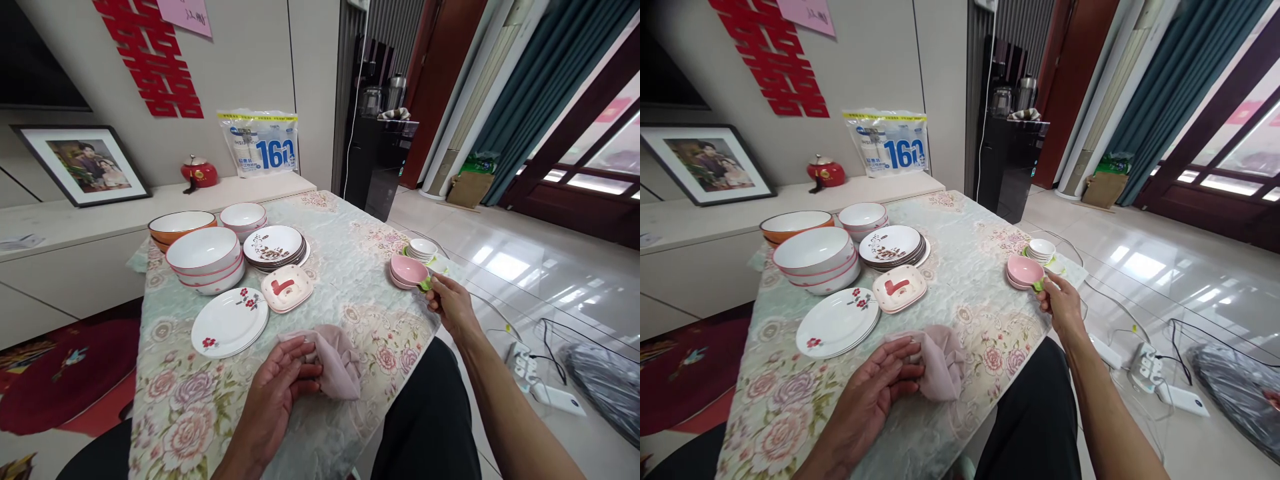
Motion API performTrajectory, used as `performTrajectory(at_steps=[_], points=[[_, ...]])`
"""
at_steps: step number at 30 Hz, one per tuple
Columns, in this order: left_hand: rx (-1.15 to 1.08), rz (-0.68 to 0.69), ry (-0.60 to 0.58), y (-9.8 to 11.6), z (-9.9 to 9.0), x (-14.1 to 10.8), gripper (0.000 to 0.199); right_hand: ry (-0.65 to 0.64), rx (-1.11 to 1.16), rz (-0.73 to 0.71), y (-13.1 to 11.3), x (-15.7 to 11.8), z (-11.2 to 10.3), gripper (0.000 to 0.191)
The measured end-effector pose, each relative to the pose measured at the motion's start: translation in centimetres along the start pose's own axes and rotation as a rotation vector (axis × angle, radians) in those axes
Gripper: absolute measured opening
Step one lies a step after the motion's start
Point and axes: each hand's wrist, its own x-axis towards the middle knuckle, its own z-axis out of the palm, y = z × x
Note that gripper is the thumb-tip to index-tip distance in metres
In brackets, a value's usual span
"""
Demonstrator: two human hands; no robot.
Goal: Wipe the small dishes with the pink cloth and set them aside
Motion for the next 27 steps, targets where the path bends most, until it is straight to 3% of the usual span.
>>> performTrajectory(at_steps=[7, 10, 12, 17, 21, 24, 27], points=[[0.008, 0.006, -0.005, -0.1, -0.1, 0.0, 0.048, 0.117, 0.023, -0.093, 0.2, -0.7, -1.0, 0.063], [0.007, 0.005, -0.004, -0.1, -0.2, 0.1, 0.049, 0.132, 0.012, -0.258, 0.1, -2.2, -0.3, 0.051], [0.008, 0.012, 0.003, -0.1, -0.2, 0.1, 0.047, 0.026, -0.045, -0.326, 0.1, -3.6, 0.9, 0.039], [-0.009, 0.016, 0.020, -0.2, 0.3, 0.1, 0.038, -0.301, -0.222, -0.352, 0.2, -6.4, 6.5, 0.032], [-0.009, -0.010, 0.083, 0.2, 0.8, 0.0, 0.034, -0.535, -0.376, -0.375, 0.2, -6.2, 12.6, 0.032], [-0.015, 0.009, 0.071, 1.1, 1.3, 0.0, 0.033, -0.605, -0.504, -0.420, 0.0, -5.0, 17.2, 0.024], [-0.046, 0.037, 0.067, 2.2, 1.9, 0.7, 0.033, -0.593, -0.577, -0.456, 0.2, -3.9, 20.9, 0.024]])
